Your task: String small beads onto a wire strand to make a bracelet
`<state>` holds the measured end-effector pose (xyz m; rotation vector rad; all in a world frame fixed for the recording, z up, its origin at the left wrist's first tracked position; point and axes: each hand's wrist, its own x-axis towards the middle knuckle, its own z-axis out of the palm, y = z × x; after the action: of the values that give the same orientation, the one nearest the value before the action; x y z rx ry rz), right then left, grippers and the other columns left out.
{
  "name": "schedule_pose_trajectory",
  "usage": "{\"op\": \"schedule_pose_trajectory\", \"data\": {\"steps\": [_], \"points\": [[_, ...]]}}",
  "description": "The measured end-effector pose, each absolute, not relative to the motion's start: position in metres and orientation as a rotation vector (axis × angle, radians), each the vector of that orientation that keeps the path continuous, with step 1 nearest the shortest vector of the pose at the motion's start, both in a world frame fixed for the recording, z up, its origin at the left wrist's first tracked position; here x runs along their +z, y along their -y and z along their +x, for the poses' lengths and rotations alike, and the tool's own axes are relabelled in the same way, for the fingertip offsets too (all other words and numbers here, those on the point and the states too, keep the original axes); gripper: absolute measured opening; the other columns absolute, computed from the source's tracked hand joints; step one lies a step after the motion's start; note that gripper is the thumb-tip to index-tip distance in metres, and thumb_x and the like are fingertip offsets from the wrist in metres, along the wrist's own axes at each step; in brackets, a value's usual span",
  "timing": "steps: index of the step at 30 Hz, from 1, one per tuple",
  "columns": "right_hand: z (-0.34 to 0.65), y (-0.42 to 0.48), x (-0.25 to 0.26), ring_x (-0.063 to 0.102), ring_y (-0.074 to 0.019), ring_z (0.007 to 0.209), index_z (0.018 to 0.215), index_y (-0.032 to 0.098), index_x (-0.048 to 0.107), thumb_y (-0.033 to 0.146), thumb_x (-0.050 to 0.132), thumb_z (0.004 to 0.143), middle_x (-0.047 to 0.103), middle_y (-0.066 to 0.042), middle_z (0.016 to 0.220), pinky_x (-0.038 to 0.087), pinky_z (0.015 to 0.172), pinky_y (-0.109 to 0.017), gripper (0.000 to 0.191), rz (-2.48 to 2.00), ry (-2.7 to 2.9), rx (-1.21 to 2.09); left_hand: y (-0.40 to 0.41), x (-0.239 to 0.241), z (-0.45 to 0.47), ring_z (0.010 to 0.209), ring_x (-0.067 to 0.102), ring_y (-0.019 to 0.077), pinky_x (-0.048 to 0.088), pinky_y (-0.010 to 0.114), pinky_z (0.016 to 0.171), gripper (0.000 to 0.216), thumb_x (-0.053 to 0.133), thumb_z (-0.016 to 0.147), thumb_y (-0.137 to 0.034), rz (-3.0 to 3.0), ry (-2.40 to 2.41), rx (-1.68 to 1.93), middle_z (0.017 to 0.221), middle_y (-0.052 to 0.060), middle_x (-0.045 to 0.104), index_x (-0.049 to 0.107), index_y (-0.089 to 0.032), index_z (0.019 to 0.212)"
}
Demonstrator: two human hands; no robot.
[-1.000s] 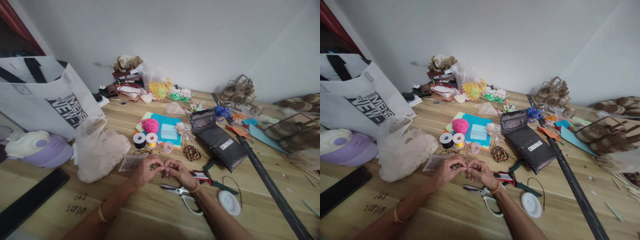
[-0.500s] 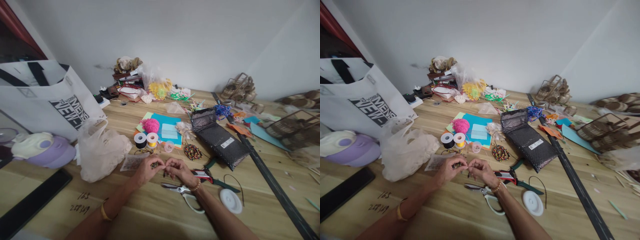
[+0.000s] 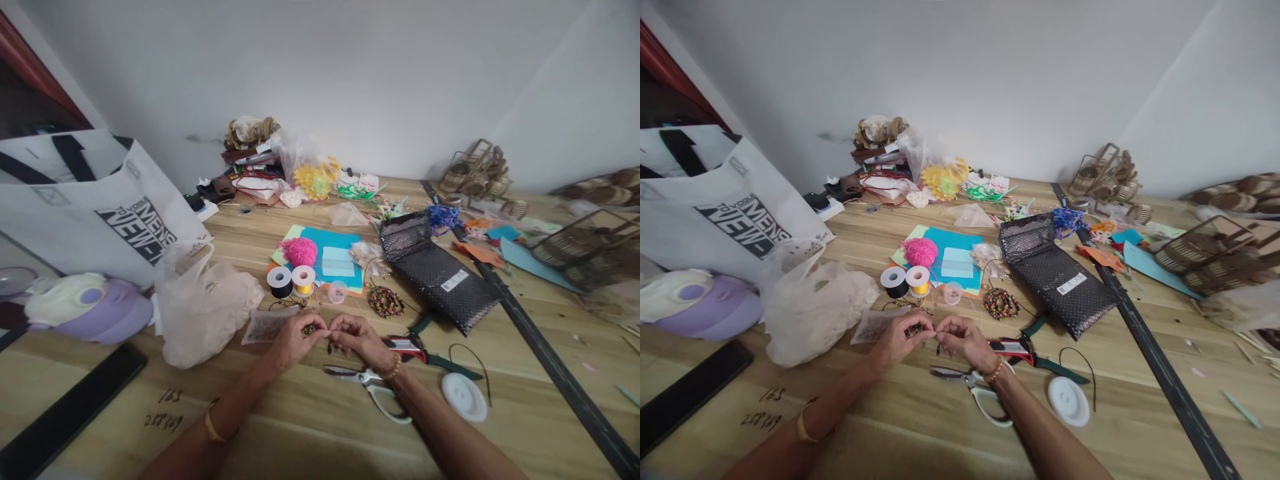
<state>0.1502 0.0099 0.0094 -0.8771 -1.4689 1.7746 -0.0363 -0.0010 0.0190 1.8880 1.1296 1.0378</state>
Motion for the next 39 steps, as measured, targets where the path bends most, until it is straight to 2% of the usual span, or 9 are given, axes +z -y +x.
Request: {"op": "schedule_pose_trajectory", "data": {"steps": [18,23,28,34,39], "points": [[0.150,-0.012,0.007,0.046,-0.0069,0.047,0.079,0.014,0.062,0.048,0.071,0.075,0.059,0.002,0.062,0.038,0.044,-0.018,0.035,-0.857,1.486,1.778,-0.001,0.020,-0.036,0.069,0.060,0.0171,0.046,0.029,0.069,0.019,0.061,0.084,-0.025,2.016,-1.115,1.039,0.069,0.004,0.065,0.062,-0.016,0.068],[0.150,-0.013,0.007,0.044,-0.0063,0.045,0.077,0.015,0.060,0.049,0.070,0.075,0.060,0.002,0.060,0.035,0.043,-0.018,0.036,-0.895,1.444,1.760,-0.003,0.022,-0.043,0.072,0.061,0.0172,0.048,0.028,0.068,0.007,0.063,0.083,-0.022,2.007,-1.210,1.054,0.076,0.004,0.068,0.066,-0.016,0.080],[0.151,-0.014,0.006,0.041,-0.0051,0.042,0.075,0.015,0.057,0.048,0.070,0.076,0.059,0.003,0.057,0.032,0.042,-0.018,0.036,-0.899,1.383,1.734,-0.009,0.018,-0.051,0.083,0.061,0.0198,0.049,0.033,0.078,0.009,0.060,0.084,-0.016,2.153,-1.324,1.132,0.083,0.006,0.068,0.068,-0.017,0.087],[0.151,-0.015,0.004,0.040,-0.0049,0.041,0.074,0.015,0.056,0.047,0.071,0.075,0.055,0.004,0.054,0.030,0.041,-0.018,0.036,-0.911,1.359,1.737,-0.008,0.012,-0.049,0.094,0.054,0.0227,0.048,0.038,0.083,0.010,0.063,0.082,-0.012,2.435,-1.411,0.922,0.086,0.006,0.064,0.069,-0.018,0.085],[0.151,-0.015,0.003,0.040,-0.0052,0.042,0.075,0.015,0.056,0.047,0.071,0.076,0.053,0.005,0.055,0.031,0.042,-0.018,0.034,-0.893,1.366,1.732,-0.005,0.008,-0.045,0.097,0.052,0.0246,0.047,0.043,0.088,0.013,0.059,0.084,-0.013,2.525,-1.482,0.770,0.090,0.008,0.062,0.070,-0.019,0.091]]}}
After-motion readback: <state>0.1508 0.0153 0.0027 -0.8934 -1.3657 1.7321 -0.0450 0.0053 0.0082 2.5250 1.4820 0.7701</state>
